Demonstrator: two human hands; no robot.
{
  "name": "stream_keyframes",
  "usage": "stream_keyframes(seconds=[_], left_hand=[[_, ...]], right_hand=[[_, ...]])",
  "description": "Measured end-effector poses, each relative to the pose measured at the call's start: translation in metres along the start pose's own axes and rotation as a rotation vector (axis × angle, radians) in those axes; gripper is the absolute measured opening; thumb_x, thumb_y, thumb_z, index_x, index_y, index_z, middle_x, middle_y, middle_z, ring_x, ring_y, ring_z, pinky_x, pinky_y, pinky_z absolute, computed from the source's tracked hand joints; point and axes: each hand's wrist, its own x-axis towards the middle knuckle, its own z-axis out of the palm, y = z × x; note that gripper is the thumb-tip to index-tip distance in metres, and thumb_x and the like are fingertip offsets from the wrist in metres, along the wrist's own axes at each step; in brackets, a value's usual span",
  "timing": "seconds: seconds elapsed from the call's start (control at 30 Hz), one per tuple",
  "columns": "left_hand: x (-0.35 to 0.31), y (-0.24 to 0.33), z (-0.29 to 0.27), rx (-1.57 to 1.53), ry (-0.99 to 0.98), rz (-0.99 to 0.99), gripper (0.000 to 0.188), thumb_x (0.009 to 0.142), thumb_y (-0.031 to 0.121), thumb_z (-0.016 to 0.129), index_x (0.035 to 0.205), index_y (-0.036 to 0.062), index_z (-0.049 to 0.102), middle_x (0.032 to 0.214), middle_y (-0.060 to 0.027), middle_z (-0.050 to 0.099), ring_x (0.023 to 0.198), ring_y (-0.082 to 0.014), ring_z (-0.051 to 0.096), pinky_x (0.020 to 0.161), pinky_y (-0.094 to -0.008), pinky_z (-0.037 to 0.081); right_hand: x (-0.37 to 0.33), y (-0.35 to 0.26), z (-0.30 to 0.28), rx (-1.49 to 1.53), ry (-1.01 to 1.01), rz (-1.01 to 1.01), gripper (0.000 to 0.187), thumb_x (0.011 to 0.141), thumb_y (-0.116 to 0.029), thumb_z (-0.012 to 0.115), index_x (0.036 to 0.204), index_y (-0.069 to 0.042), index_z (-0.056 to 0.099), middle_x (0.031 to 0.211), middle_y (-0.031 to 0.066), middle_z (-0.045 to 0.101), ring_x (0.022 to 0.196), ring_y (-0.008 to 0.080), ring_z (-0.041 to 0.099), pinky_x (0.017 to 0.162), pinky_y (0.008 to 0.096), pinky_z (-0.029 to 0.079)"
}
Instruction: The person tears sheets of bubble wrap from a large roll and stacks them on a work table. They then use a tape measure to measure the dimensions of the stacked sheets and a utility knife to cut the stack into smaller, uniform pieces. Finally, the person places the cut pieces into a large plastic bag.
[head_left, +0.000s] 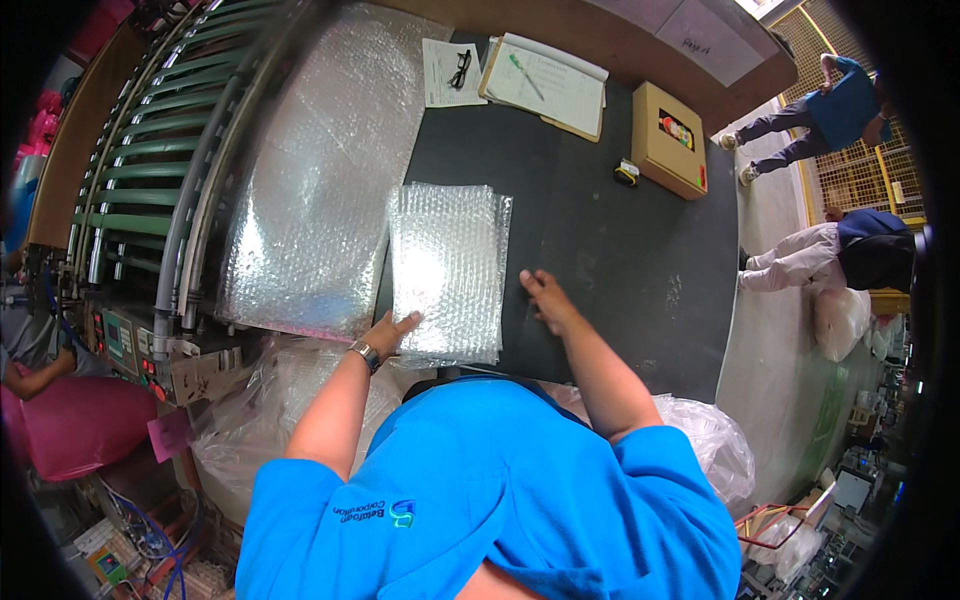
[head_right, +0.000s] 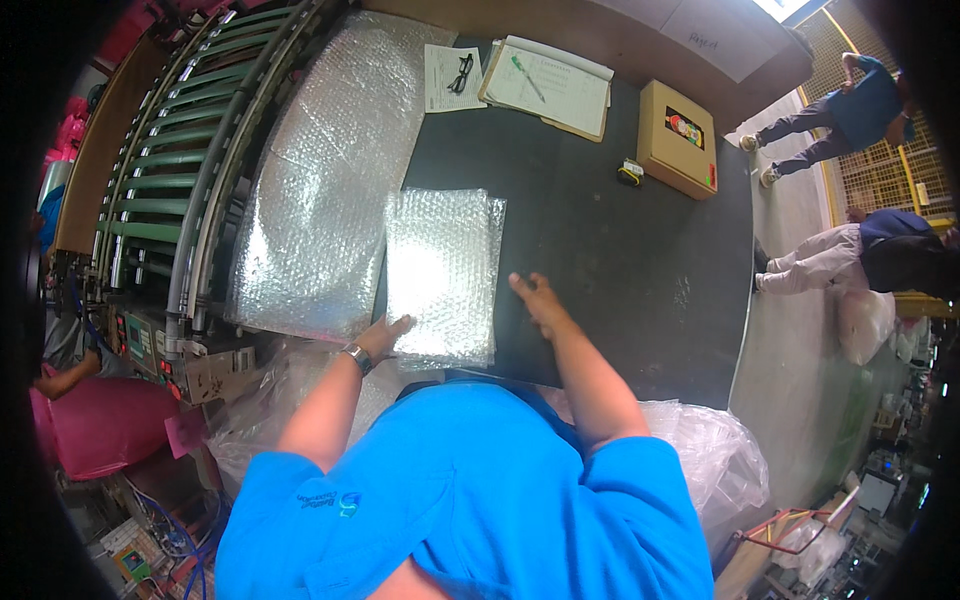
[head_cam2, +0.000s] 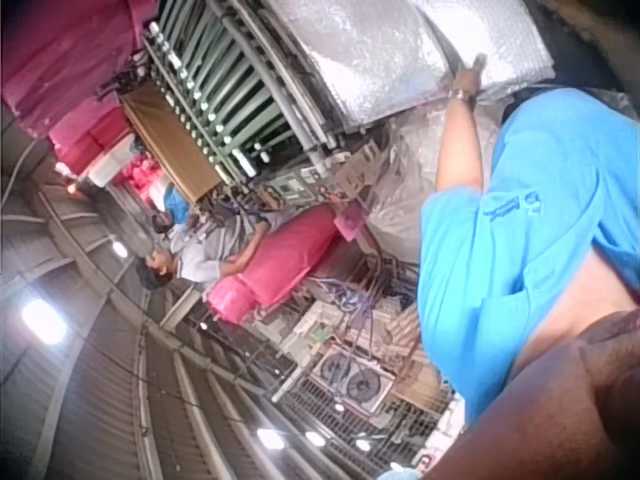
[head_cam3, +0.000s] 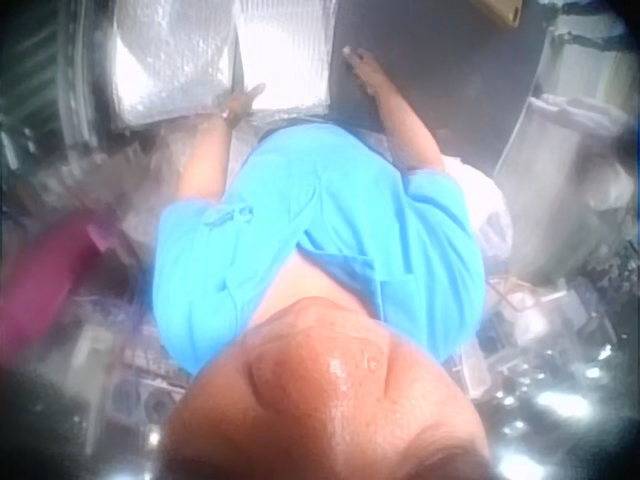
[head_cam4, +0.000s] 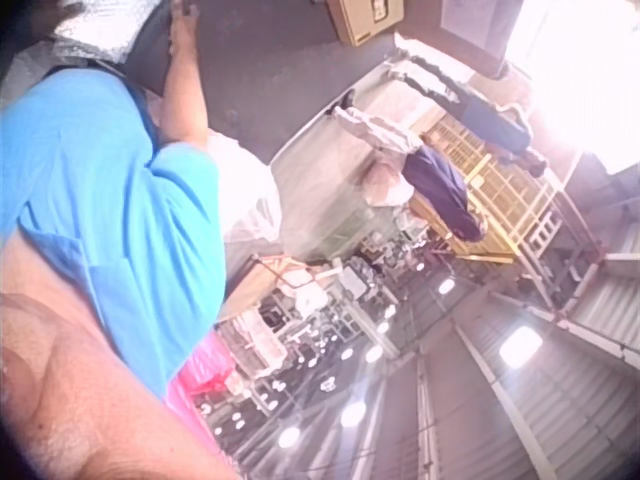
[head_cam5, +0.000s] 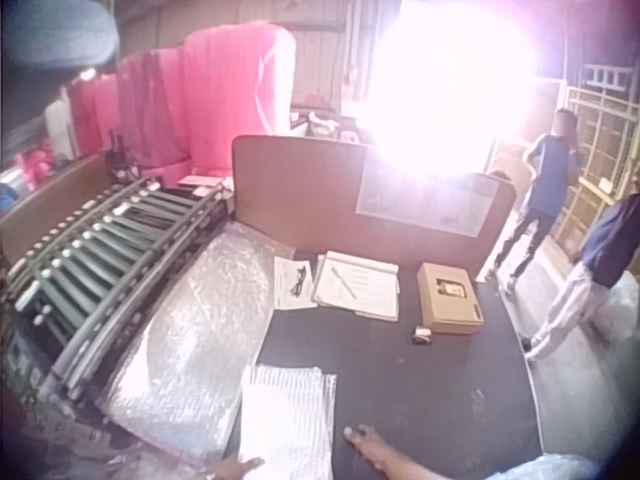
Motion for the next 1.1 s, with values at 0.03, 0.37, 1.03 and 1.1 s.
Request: stream_keyframes(seconds=[0.03, 0.37, 1.03, 1.1], left_hand=[[0.0, 0.007, -0.001, -0.03, 0.051, 0.002, 0.09, 0.07, 0.042, 0.066, 0.129, -0.0066, 0.019, 0.126, -0.0234, 0.035, 0.114, -0.0273, 0.04, 0.092, -0.0354, 0.034], [-0.018, 0.075, 0.007, -0.277, 0.13, 0.487, 0.064, 0.066, 0.023, 0.072, 0.114, -0.0006, 0.036, 0.108, -0.0146, 0.05, 0.098, -0.0215, 0.049, 0.084, -0.034, 0.04], [-0.048, 0.096, 0.026, 0.195, 0.145, 0.754, 0.041, 0.07, 0.026, 0.067, 0.102, 0.0023, 0.056, 0.111, -0.0122, 0.053, 0.102, -0.0213, 0.05, 0.087, -0.0331, 0.038], [-0.05, 0.103, 0.022, 0.195, -0.024, 0.507, 0.049, 0.069, 0.027, 0.067, 0.108, 0.0014, 0.051, 0.112, -0.0133, 0.052, 0.103, -0.0208, 0.049, 0.086, -0.0328, 0.038]], right_hand=[[0.009, 0.014, 0.009, 0.055, -0.038, -0.009, 0.081, 0.073, -0.045, 0.06, 0.13, -0.003, 0.02, 0.13, 0.0186, 0.029, 0.119, 0.0319, 0.031, 0.092, 0.0398, 0.032], [-0.012, -0.036, 0.041, 0.321, -0.368, -0.52, 0.057, 0.065, -0.009, 0.068, 0.115, -0.001, 0.042, 0.105, 0.0114, 0.052, 0.099, 0.0202, 0.049, 0.087, 0.0333, 0.038], [-0.029, -0.038, 0.005, 0.064, -0.256, -0.644, 0.055, 0.059, -0.006, 0.073, 0.108, -0.001, 0.048, 0.1, 0.0077, 0.055, 0.094, 0.0173, 0.052, 0.084, 0.0295, 0.041], [-0.031, -0.036, 0.008, 0.04, -0.249, -0.602, 0.057, 0.058, -0.007, 0.073, 0.109, -0.001, 0.047, 0.099, 0.0078, 0.056, 0.093, 0.0173, 0.052, 0.084, 0.0291, 0.041]])
